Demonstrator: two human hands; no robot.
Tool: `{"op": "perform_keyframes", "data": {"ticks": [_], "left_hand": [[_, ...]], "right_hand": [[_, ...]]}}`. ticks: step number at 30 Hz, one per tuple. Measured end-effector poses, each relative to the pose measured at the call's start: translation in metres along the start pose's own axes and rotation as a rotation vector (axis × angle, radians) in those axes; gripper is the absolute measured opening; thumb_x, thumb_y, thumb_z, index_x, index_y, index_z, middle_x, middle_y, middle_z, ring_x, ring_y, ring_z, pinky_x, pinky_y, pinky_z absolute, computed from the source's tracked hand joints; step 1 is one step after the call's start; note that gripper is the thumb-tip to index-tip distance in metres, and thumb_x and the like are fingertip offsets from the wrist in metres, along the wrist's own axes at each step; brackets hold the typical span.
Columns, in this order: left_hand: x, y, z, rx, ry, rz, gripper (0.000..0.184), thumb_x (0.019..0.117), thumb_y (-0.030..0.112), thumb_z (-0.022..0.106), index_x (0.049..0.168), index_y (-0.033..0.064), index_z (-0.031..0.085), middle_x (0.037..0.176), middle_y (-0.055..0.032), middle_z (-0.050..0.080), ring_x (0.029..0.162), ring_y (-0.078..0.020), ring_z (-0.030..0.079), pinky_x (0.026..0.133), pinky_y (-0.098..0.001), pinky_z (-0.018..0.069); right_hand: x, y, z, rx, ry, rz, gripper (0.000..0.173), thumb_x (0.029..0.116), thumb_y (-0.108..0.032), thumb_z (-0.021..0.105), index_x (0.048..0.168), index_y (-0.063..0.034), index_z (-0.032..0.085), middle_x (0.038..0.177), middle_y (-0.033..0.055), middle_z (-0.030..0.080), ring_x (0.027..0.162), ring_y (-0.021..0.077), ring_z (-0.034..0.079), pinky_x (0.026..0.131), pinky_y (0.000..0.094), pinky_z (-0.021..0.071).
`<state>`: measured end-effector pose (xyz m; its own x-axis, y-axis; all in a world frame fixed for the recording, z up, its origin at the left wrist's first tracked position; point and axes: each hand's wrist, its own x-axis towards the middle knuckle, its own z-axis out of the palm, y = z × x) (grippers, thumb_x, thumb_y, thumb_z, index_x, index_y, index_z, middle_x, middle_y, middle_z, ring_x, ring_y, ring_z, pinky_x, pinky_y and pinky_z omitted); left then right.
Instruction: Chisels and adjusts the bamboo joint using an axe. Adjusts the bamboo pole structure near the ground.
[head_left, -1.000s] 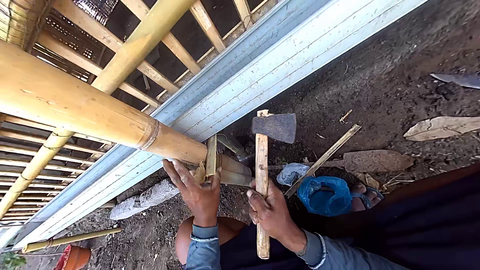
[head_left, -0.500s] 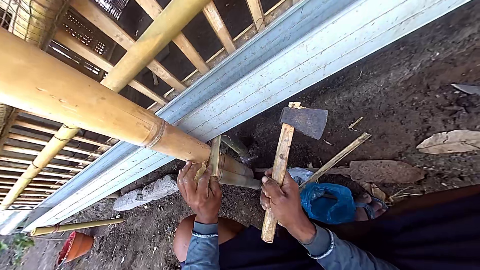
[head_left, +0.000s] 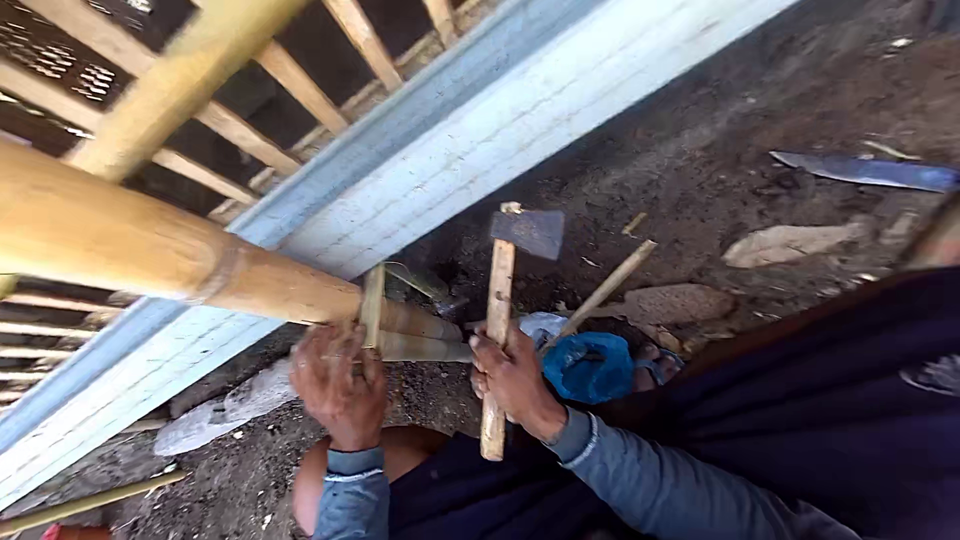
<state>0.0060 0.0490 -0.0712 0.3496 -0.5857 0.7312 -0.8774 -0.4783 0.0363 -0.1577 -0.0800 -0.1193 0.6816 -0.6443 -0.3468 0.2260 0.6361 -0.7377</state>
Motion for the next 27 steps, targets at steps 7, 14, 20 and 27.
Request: {"op": "perform_keyframes", "data": {"ticks": [7, 14, 20, 27], "left_hand": [[-0.016, 0.005, -0.002, -0.064, -0.130, -0.058, 0.050, 0.0937, 0.036, 0.074, 0.127, -0.0005, 0.068, 0.128, -0.0265, 0.064, 0.123, -0.0386, 0.061, 0.105, -0.0510, 0.0487], [-0.022, -0.002, 0.002, -0.142, -0.137, -0.129, 0.051, 0.0928, 0.039, 0.074, 0.126, 0.0015, 0.069, 0.129, -0.0232, 0.064, 0.122, -0.0341, 0.062, 0.102, -0.0499, 0.0516], [-0.017, 0.008, -0.002, -0.154, -0.127, -0.174, 0.046, 0.0925, 0.035, 0.074, 0.121, -0.0010, 0.071, 0.124, -0.0239, 0.066, 0.119, -0.0342, 0.063, 0.100, -0.0492, 0.0518], [-0.018, 0.011, -0.007, -0.150, -0.124, -0.169, 0.033, 0.0949, 0.022, 0.073, 0.117, -0.0029, 0.072, 0.121, -0.0241, 0.068, 0.117, -0.0326, 0.066, 0.101, -0.0453, 0.0534]], "right_hand": [[0.036, -0.062, -0.084, -0.225, 0.173, 0.099, 0.020, 0.1068, -0.030, 0.055, 0.117, -0.0126, 0.056, 0.070, -0.0022, 0.052, 0.048, 0.0082, 0.049, 0.045, 0.0256, 0.0487], [0.109, -0.092, -0.155, -0.519, 0.503, 0.256, 0.008, 0.1011, -0.014, 0.060, 0.098, -0.0060, 0.060, 0.064, -0.0004, 0.056, 0.047, 0.0082, 0.054, 0.045, 0.0231, 0.0505], [0.149, -0.036, -0.208, -0.724, 0.504, 0.349, 0.015, 0.0969, -0.015, 0.067, 0.105, -0.0025, 0.065, 0.074, 0.0028, 0.064, 0.054, 0.0095, 0.059, 0.053, 0.0258, 0.0536], [0.159, -0.007, -0.263, -1.268, 0.521, 0.494, 0.029, 0.0923, -0.020, 0.072, 0.112, 0.0008, 0.069, 0.104, 0.0230, 0.071, 0.094, 0.0378, 0.071, 0.083, 0.0610, 0.0565]]}}
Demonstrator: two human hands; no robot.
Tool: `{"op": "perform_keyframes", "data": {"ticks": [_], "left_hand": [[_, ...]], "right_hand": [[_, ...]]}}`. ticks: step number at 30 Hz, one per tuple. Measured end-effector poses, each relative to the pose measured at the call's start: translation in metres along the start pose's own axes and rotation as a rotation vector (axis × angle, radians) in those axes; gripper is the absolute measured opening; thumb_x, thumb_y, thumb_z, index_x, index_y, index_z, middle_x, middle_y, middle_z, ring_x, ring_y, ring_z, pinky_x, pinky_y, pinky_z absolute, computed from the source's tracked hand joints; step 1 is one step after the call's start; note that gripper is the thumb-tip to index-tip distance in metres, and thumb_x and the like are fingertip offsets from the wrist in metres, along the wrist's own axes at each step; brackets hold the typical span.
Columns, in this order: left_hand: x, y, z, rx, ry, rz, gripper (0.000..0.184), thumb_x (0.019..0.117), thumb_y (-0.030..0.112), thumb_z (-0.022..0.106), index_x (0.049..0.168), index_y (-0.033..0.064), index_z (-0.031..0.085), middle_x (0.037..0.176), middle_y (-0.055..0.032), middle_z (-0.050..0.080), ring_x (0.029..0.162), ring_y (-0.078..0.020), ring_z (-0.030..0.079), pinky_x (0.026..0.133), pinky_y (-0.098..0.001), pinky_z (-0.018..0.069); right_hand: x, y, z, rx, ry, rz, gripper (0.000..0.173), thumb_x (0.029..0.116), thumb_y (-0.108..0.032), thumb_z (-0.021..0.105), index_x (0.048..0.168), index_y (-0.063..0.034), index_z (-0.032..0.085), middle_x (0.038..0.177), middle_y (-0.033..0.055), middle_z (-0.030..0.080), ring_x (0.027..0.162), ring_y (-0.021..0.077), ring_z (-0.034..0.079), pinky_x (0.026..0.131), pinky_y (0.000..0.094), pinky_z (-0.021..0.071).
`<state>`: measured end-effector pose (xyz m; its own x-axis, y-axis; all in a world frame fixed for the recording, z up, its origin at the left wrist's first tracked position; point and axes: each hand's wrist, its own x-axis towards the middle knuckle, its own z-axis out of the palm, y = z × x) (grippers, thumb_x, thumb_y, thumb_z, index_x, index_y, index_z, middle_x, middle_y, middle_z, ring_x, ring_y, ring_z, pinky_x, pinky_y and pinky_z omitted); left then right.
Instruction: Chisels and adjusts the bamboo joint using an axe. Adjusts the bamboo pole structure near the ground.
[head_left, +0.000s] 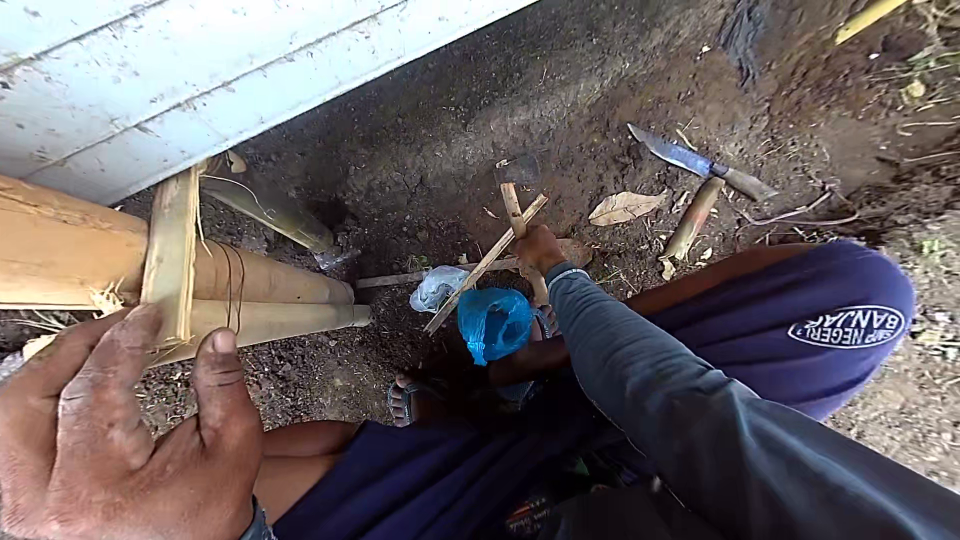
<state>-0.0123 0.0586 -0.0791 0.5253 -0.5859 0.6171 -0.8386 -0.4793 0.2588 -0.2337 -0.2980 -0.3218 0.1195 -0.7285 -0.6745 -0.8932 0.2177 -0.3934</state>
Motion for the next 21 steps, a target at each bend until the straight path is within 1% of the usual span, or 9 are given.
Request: {"op": "perform_keyframes", "data": {"ticks": [3, 6, 9, 11, 13, 15, 17, 19, 21], "left_hand": [[-0.002, -0.002, 0.000, 0.012, -0.018, -0.006, 0.039, 0.0945, 0.025, 0.074, 0.120, -0.0032, 0.070, 0.122, -0.0251, 0.066, 0.119, -0.0329, 0.064, 0.102, -0.0457, 0.0524], [0.002, 0.002, 0.000, -0.055, -0.022, -0.005, 0.041, 0.0952, 0.023, 0.073, 0.123, -0.0069, 0.066, 0.122, -0.0263, 0.064, 0.118, -0.0296, 0.063, 0.103, -0.0432, 0.0510], [0.003, 0.006, 0.001, -0.118, -0.029, -0.044, 0.038, 0.0963, 0.019, 0.072, 0.121, -0.0095, 0.064, 0.123, -0.0246, 0.064, 0.120, -0.0248, 0.062, 0.105, -0.0380, 0.0493], [0.002, 0.004, 0.003, -0.133, -0.021, -0.064, 0.037, 0.0964, 0.018, 0.072, 0.121, -0.0093, 0.064, 0.124, -0.0242, 0.064, 0.122, -0.0239, 0.062, 0.106, -0.0376, 0.0496], [0.002, 0.003, 0.003, -0.126, -0.020, -0.073, 0.037, 0.0964, 0.018, 0.072, 0.121, -0.0087, 0.065, 0.125, -0.0250, 0.064, 0.123, -0.0255, 0.062, 0.106, -0.0388, 0.0496], [0.003, 0.003, -0.001, -0.104, -0.033, -0.063, 0.038, 0.0959, 0.019, 0.072, 0.121, -0.0077, 0.065, 0.123, -0.0256, 0.064, 0.121, -0.0268, 0.062, 0.105, -0.0399, 0.0493], [0.006, 0.002, -0.003, -0.071, -0.030, -0.030, 0.038, 0.0943, 0.022, 0.074, 0.118, -0.0068, 0.068, 0.119, -0.0262, 0.065, 0.116, -0.0292, 0.064, 0.102, -0.0426, 0.0514], [0.007, -0.003, -0.003, -0.054, -0.013, 0.002, 0.038, 0.0924, 0.025, 0.076, 0.117, -0.0035, 0.071, 0.117, -0.0253, 0.066, 0.113, -0.0317, 0.065, 0.097, -0.0454, 0.0529], [0.005, -0.006, 0.001, -0.083, 0.019, -0.003, 0.040, 0.0928, 0.028, 0.075, 0.119, -0.0025, 0.072, 0.119, -0.0260, 0.066, 0.113, -0.0323, 0.065, 0.097, -0.0457, 0.0538]], "right_hand": [[-0.012, -0.008, -0.022, -0.239, 0.023, 0.026, 0.033, 0.0944, -0.028, 0.066, 0.108, 0.0016, 0.070, 0.116, 0.0274, 0.068, 0.113, 0.0455, 0.065, 0.090, 0.0709, 0.0487], [-0.058, -0.035, -0.051, -0.378, -0.063, -0.154, 0.024, 0.0949, -0.022, 0.064, 0.098, 0.0006, 0.071, 0.103, 0.0272, 0.070, 0.100, 0.0465, 0.067, 0.083, 0.0705, 0.0506], [-0.132, -0.051, -0.063, -0.471, -0.421, -0.455, 0.018, 0.0974, -0.016, 0.065, 0.095, -0.0008, 0.074, 0.083, 0.0181, 0.070, 0.076, 0.0336, 0.069, 0.073, 0.0583, 0.0556], [-0.153, -0.050, -0.036, -0.661, -0.573, -0.542, 0.019, 0.0965, -0.017, 0.065, 0.092, 0.0006, 0.073, 0.089, 0.0186, 0.069, 0.083, 0.0351, 0.068, 0.076, 0.0600, 0.0532], [-0.144, -0.037, 0.007, -0.783, -0.589, -0.482, 0.026, 0.0980, -0.015, 0.062, 0.108, 0.0087, 0.067, 0.112, 0.0284, 0.066, 0.108, 0.0447, 0.064, 0.090, 0.0666, 0.0489], [-0.120, -0.010, 0.043, -0.606, -0.471, -0.380, 0.041, 0.1037, -0.017, 0.055, 0.134, 0.0104, 0.058, 0.140, 0.0301, 0.058, 0.134, 0.0437, 0.053, 0.112, 0.0617, 0.0393], [-0.119, -0.012, 0.044, -0.486, -0.388, -0.318, 0.045, 0.1067, -0.027, 0.052, 0.139, 0.0043, 0.059, 0.144, 0.0239, 0.058, 0.137, 0.0361, 0.052, 0.117, 0.0532, 0.0374], [-0.136, -0.031, 0.030, -0.633, -0.413, -0.427, 0.042, 0.1019, -0.032, 0.057, 0.129, -0.0011, 0.066, 0.133, 0.0203, 0.064, 0.126, 0.0338, 0.059, 0.108, 0.0547, 0.0434], [-0.166, -0.035, 0.030, -0.580, -0.471, -0.397, 0.043, 0.1064, -0.024, 0.053, 0.141, 0.0000, 0.057, 0.144, 0.0193, 0.058, 0.135, 0.0276, 0.054, 0.117, 0.0436, 0.0373]]}}
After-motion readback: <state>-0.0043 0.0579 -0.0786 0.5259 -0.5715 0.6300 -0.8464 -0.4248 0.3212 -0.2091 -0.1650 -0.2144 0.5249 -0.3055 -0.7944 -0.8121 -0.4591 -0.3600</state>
